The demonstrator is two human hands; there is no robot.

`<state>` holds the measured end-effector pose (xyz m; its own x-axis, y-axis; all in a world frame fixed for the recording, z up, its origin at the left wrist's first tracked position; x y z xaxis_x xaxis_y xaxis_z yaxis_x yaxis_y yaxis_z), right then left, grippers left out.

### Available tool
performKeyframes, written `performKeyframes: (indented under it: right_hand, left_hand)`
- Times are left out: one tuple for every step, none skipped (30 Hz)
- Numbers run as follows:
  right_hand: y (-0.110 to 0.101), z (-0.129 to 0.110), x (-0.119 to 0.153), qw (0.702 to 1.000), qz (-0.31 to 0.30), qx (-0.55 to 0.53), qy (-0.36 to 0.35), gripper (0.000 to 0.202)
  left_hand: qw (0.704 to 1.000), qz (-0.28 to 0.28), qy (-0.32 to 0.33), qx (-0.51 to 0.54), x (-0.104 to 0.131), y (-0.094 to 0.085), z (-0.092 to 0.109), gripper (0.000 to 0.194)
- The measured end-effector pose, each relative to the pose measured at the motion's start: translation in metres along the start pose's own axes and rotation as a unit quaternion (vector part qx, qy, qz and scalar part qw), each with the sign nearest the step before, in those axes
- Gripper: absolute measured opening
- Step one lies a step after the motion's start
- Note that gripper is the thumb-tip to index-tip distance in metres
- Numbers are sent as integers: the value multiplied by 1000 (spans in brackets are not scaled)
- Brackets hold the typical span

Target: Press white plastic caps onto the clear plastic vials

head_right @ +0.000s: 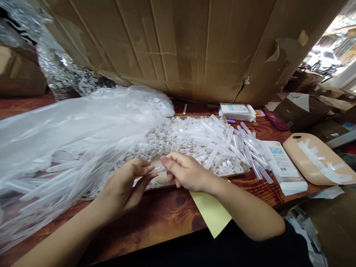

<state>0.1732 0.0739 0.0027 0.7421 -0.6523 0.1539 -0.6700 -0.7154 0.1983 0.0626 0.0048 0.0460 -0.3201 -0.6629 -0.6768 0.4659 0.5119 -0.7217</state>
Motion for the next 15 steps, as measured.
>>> performKeyframes:
  right_hand:
    - [0,-6,1,999,4,30,-36,29]
    - [2,-8,1,998,3,47,-50,24]
    - [4,-8,2,997,-3,57,-43,20]
    - [6,-6,2,998,-7,64,-23,19]
    - [7,-4,3,998,-8,68,-4,20]
    - [6,-6,3,997,-5,78,5,22]
    - [3,-11,4,995,5,100,-9,24]
    - [-3,-22,6,989,25,139,-46,24]
    - [-12,-37,8,974,61,191,-104,24]
    - [-24,-55,13,945,113,253,-171,24]
    - [-38,-74,20,901,177,320,-233,24]
    - [-53,-90,28,843,250,383,-281,24]
    - [-69,-102,34,785,317,440,-298,26]
    - [-85,-110,36,738,368,486,-289,28]
    - [-100,-113,33,707,395,524,-265,29]
  left_hand:
    - [1000,0,-3,1,1,1,-1,22]
    - [1000,0,4,-7,1,3,1,22]
    - [1000,2,20,-18,1,3,4,22]
    - [999,3,38,-29,1,2,8,23]
    - [998,0,51,-35,0,2,10,22]
    - [998,-4,53,-33,-1,0,8,19]
    - [999,-15,41,-23,-2,-2,3,15]
    - [999,-29,18,-16,-3,-5,-7,9]
    - [999,-45,-19,-16,-4,-9,-21,6]
    - [995,-70,-64,-32,-4,-12,-38,11]
    - [987,-82,-117,-76,-2,-19,-58,14]
    - [968,-105,-184,-137,4,-25,-82,16]
    - [941,-127,-249,-189,12,-32,-106,18]
    - [914,-109,-317,-229,22,-45,-128,17]
    - [900,-101,-354,-233,31,-51,-146,16]
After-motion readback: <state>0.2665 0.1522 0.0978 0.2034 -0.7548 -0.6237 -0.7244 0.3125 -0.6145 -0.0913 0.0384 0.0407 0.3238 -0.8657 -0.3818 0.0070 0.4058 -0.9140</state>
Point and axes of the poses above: each hand's wrist, its own x-axis away from the middle knuckle, its own y-axis out of the palm, z = x × y, the point moved 8 cm from there along -x, towards the middle knuckle, and after that the axes turned 14 degrees about -x, right-handed, at the moved point
